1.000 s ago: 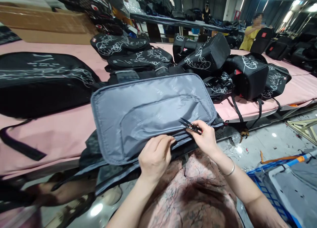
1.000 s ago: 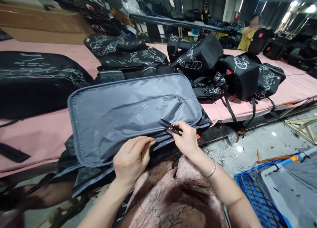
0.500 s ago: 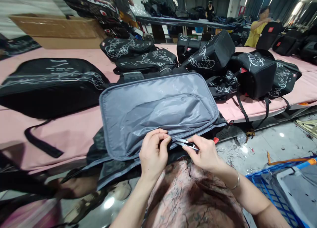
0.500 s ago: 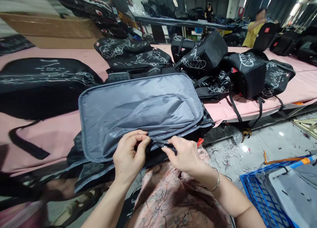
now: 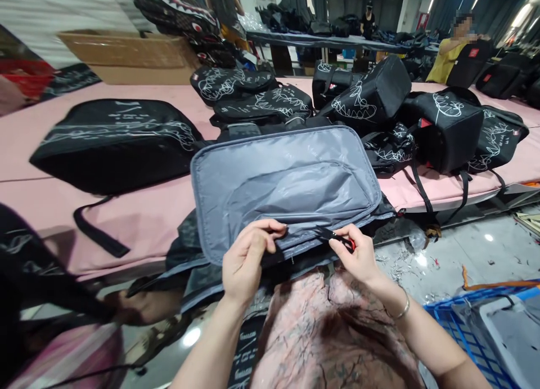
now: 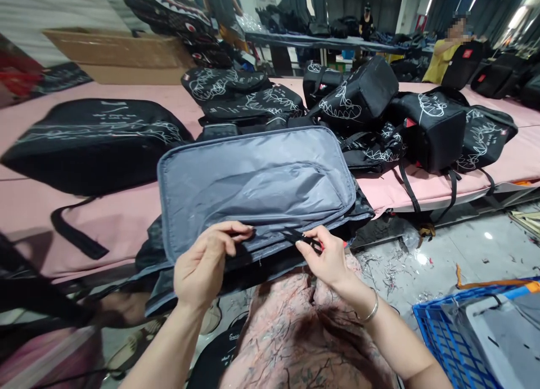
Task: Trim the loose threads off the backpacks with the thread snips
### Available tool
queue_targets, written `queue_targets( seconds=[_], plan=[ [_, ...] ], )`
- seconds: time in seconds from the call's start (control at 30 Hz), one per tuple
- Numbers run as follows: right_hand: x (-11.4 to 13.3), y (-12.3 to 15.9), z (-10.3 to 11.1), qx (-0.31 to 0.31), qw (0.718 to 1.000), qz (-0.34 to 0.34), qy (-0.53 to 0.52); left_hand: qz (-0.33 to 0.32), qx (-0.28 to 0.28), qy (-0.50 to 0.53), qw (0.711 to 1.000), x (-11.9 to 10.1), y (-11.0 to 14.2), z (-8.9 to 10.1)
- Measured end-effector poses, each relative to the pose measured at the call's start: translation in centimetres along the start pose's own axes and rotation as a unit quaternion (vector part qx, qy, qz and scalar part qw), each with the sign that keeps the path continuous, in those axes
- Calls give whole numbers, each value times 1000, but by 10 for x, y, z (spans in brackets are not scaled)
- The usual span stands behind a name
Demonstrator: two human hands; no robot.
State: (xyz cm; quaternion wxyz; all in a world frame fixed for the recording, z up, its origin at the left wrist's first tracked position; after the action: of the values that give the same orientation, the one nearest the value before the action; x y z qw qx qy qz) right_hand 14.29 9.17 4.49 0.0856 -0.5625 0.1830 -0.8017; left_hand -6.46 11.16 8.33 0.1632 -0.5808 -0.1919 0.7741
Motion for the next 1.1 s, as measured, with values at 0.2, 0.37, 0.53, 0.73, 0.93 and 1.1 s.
queue_targets(
  seconds=[0.2, 0.37, 0.53, 0.73, 0.93, 1.1],
  plan=[
    [2, 3, -4, -25, 999, 31, -36, -178, 66, -251, 949, -26, 29, -5],
    [2, 4, -6, -43, 998, 25, -24, -214, -3, -361, 908, -23, 46, -13],
    [19, 17, -15, -15, 992, 121, 21, -194, -37, -331, 923, -20, 44, -11],
    [20, 36, -35, 38, 982, 164, 89, -153, -37, -308, 938, -17, 41, -9],
    [17, 33, -46, 66, 980, 154, 105, -135, -35, -317, 938, -15, 39, -11],
    [14, 32, -41, 49, 987, 141, 53, -126, -44, -300, 945, -15, 39, -4]
  ],
)
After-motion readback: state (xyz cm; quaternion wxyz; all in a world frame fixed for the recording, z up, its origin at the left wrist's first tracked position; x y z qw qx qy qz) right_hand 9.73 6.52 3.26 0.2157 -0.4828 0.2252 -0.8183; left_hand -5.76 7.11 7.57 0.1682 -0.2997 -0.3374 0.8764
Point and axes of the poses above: each hand's wrist, its own y-axis away from the middle knuckle, its own z-axis out of the back of the hand, x = y × z, the point moved 9 cm from there along -y, towards the middle knuckle, and after that the axes turned 4 degrees about -y, right-handed, at the moved point
